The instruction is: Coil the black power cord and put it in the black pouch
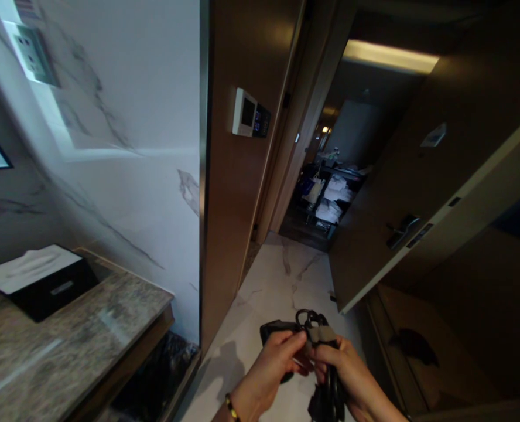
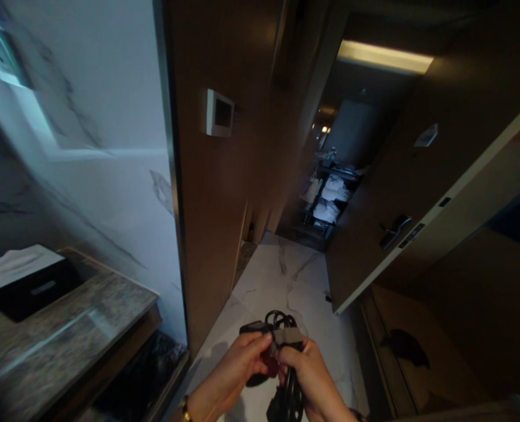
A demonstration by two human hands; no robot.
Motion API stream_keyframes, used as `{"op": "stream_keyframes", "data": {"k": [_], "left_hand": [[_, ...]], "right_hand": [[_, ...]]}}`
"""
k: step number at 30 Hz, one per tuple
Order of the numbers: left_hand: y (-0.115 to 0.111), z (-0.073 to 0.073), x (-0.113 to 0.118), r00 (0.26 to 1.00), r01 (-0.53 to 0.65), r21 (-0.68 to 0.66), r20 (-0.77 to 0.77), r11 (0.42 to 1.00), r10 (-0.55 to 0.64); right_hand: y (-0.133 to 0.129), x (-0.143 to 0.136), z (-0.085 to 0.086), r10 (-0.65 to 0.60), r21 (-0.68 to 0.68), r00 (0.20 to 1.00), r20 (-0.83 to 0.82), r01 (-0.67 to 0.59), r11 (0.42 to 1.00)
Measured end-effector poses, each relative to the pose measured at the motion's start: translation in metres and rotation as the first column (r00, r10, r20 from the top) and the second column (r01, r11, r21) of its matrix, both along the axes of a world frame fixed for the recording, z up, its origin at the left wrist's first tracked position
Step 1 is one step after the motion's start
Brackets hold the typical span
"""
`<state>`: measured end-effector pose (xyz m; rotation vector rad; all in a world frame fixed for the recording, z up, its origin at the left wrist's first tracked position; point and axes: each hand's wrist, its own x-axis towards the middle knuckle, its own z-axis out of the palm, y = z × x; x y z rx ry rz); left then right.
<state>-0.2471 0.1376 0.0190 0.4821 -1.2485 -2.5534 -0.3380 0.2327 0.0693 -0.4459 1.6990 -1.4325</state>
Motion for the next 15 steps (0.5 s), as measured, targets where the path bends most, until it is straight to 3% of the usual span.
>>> {"op": "stream_keyframes", "data": {"k": [4, 8, 11, 15], "left_hand": [[-0.004, 0.010, 0.001, 0.996, 0.052, -0.154, 0.074, 0.987, -0.041], [-0.004, 0.018, 0.000, 0.980, 0.128, -0.208, 0.178, 0.970, -0.091], [-0.007, 0.020, -0.001, 0.963, 0.161, -0.289, 0.255, 0.944, -0.087], [-0.009, 0.019, 0.000, 0.946, 0.270, -0.322, 0.266, 0.907, -0.187]], "right_hand": [[0.000, 0.002, -0.003, -0.041, -0.014, 0.999, -0.005, 0.041, 0.999], [0.000, 0.002, -0.004, -0.016, 0.005, 0.999, -0.030, 0.017, 1.000], [0.001, 0.001, -0.009, -0.012, 0.058, 0.998, -0.056, 0.015, 0.998], [0.002, -0.002, -0.013, -0.029, 0.050, 0.998, -0.057, 0.032, 0.998]]}}
